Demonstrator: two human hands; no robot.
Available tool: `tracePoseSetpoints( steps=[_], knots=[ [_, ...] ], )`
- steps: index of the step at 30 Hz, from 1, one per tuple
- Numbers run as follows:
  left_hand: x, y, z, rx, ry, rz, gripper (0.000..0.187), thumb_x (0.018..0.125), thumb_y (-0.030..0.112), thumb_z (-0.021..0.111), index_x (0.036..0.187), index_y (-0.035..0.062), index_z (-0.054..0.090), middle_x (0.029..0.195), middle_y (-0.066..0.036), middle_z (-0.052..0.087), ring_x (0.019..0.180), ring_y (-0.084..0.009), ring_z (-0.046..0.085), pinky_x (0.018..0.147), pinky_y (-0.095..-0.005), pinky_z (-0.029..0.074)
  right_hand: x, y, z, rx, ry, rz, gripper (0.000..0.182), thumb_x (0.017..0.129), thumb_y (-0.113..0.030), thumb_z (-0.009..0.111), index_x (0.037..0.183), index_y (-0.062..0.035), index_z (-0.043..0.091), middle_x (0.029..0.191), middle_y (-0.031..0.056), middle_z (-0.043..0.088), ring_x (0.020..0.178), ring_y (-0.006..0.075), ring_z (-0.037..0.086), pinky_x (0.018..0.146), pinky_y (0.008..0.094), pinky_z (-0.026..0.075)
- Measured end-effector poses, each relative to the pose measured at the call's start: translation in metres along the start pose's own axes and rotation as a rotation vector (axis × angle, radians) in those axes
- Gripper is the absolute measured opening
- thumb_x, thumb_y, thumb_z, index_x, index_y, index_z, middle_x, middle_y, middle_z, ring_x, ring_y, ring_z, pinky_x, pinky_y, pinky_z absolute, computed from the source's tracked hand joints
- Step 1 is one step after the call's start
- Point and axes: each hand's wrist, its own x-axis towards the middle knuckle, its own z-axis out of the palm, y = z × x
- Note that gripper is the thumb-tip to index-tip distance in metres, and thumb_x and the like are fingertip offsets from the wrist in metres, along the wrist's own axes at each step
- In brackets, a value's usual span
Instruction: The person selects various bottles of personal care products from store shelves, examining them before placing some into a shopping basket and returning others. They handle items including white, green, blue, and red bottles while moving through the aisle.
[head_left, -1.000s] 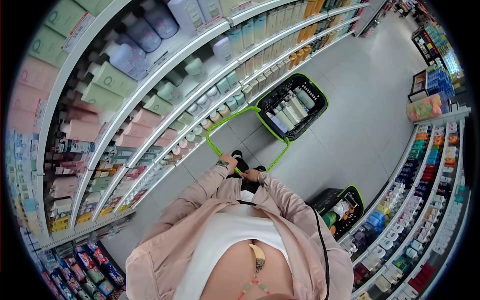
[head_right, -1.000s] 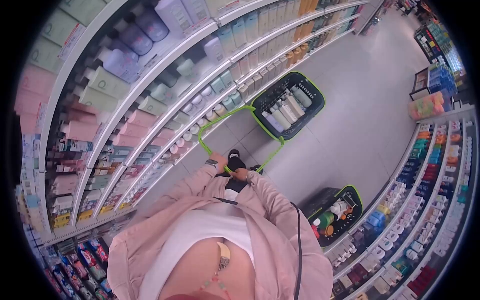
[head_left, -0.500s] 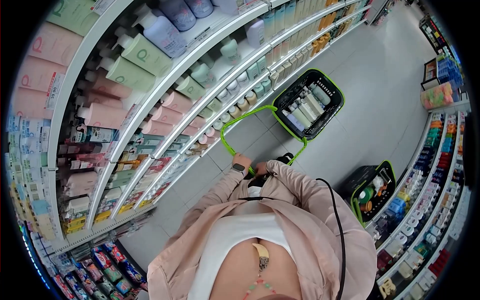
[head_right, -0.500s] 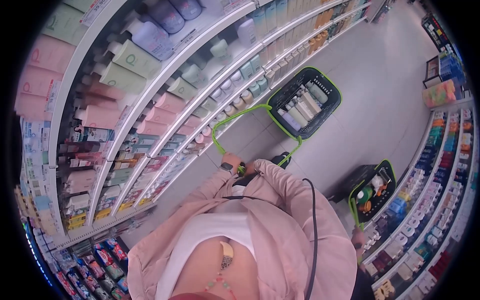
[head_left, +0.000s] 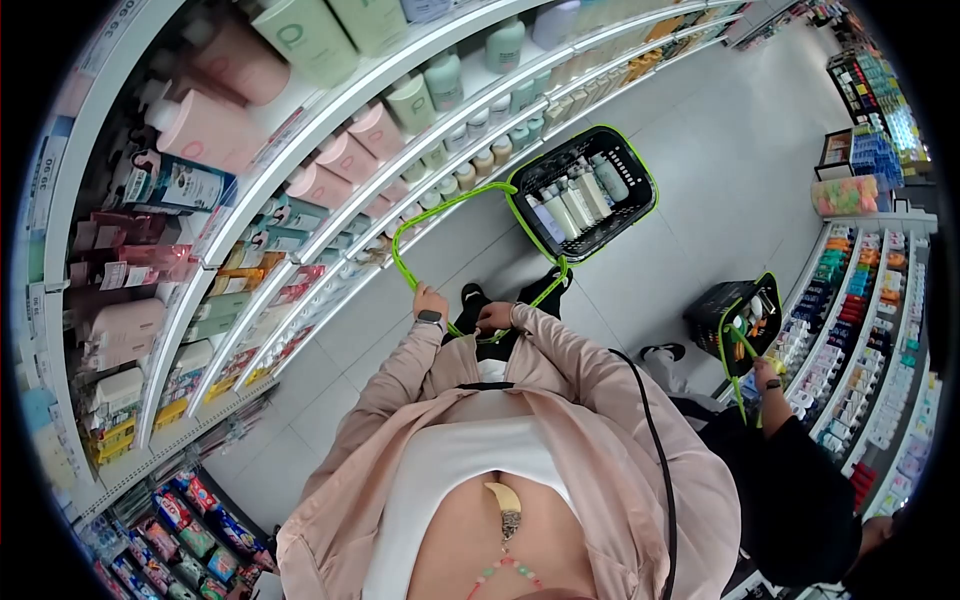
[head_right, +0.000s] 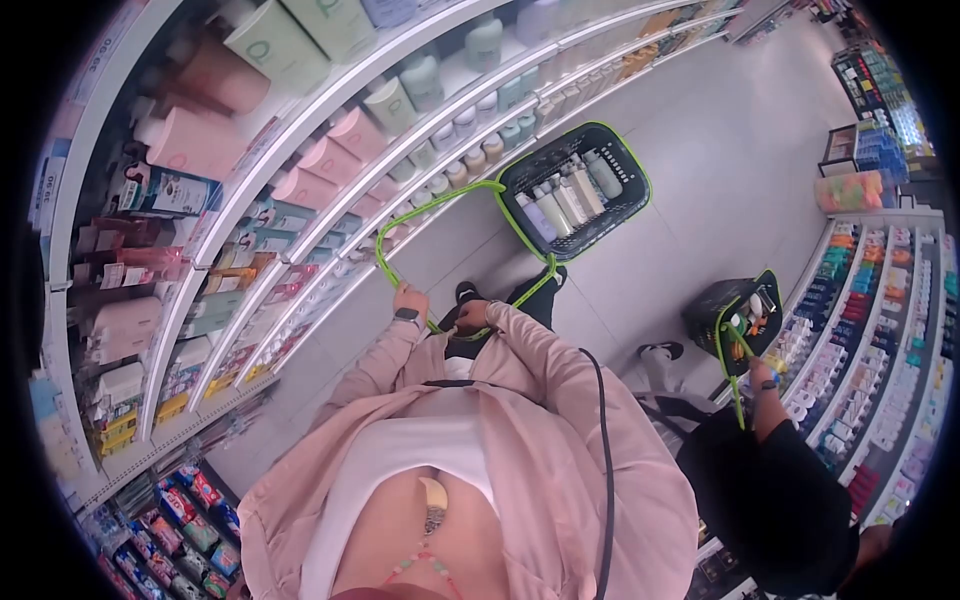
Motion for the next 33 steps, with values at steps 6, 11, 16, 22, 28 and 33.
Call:
tracePoseSetpoints(
  steps=[6, 11, 16, 22, 28, 33],
  knots=[
    [-0.029, -0.066, 0.017, 0.017, -0.078, 0.027, 0.024, 0.077, 0.015, 0.042, 0.084, 0.019, 0.065, 0.089, -0.001, 0.06, 0.099, -0.0176, 0.046, 0.099, -0.0444, 0.014, 0.005, 0.022, 0.01, 0.076, 0.134, 0.157, 0.031, 0.078, -0.029, 0.051, 0.087, -0.0013, 0.059, 0.075, 0.0079, 0.062, 0.065, 0.0159, 0.058, 0.061, 0.0276, 0.046],
    [-0.058, -0.093, 0.057, 0.016, -0.264, -0.022, 0.025, 0.08, 0.018, 0.041, 0.09, 0.0221, 0.064, 0.098, 0.0, 0.059, 0.106, -0.0176, 0.043, 0.099, -0.0508, 0.008, 0.011, 0.06, 0.015, 0.06, 0.139, 0.281, 0.029, 0.078, -0.027, 0.05, 0.087, -0.0012, 0.059, 0.071, 0.0073, 0.061, 0.06, 0.0161, 0.057, 0.054, 0.0299, 0.046],
    [-0.105, -0.081, 0.076, 0.003, -0.625, 0.012, 0.023, 0.069, 0.023, 0.056, 0.089, 0.0177, 0.065, 0.099, -0.002, 0.06, 0.11, -0.0222, 0.043, 0.097, -0.0562, -0.001, 0.002, 0.065, 0.009, 0.039, 0.132, 0.333, 0.028, 0.077, -0.027, 0.051, 0.088, -0.002, 0.059, 0.071, 0.0072, 0.061, 0.06, 0.0167, 0.057, 0.055, 0.0298, 0.047],
    [-0.122, -0.06, 0.119, -0.352, -0.872, -0.16, 0.022, 0.067, 0.019, 0.053, 0.084, 0.0141, 0.066, 0.081, -0.003, 0.064, 0.086, -0.0178, 0.059, 0.097, -0.0467, 0.022, -0.009, 0.078, 0.005, -0.204, 0.255, 0.304, 0.026, 0.075, -0.027, 0.053, 0.082, -0.0031, 0.06, 0.072, 0.008, 0.062, 0.07, 0.0203, 0.06, 0.068, 0.0313, 0.046],
    [-0.107, -0.052, 0.137, -0.517, -0.925, -0.428, 0.022, 0.07, 0.022, 0.05, 0.082, 0.0106, 0.065, 0.077, -0.006, 0.064, 0.078, -0.0177, 0.061, 0.07, -0.0324, 0.046, -0.014, 0.128, 0.0, -0.166, 0.329, 0.443, 0.025, 0.073, -0.029, 0.053, 0.084, -0.0068, 0.06, 0.079, 0.0119, 0.061, 0.077, 0.026, 0.059, 0.072, 0.0339, 0.045],
    [-0.082, -0.031, 0.124, -0.609, -0.961, -0.556, 0.063, 0.071, 0.038, 0.053, 0.122, 0.0061, 0.034, 0.126, -0.015, 0.032, 0.118, -0.0339, 0.028, 0.095, -0.048, 0.024, 0.009, 0.198, -0.02, -0.164, 0.355, 0.38, 0.024, 0.072, -0.028, 0.054, 0.084, -0.0083, 0.06, 0.079, 0.0138, 0.06, 0.077, 0.0301, 0.058, 0.071, 0.0363, 0.046]
  ],
)
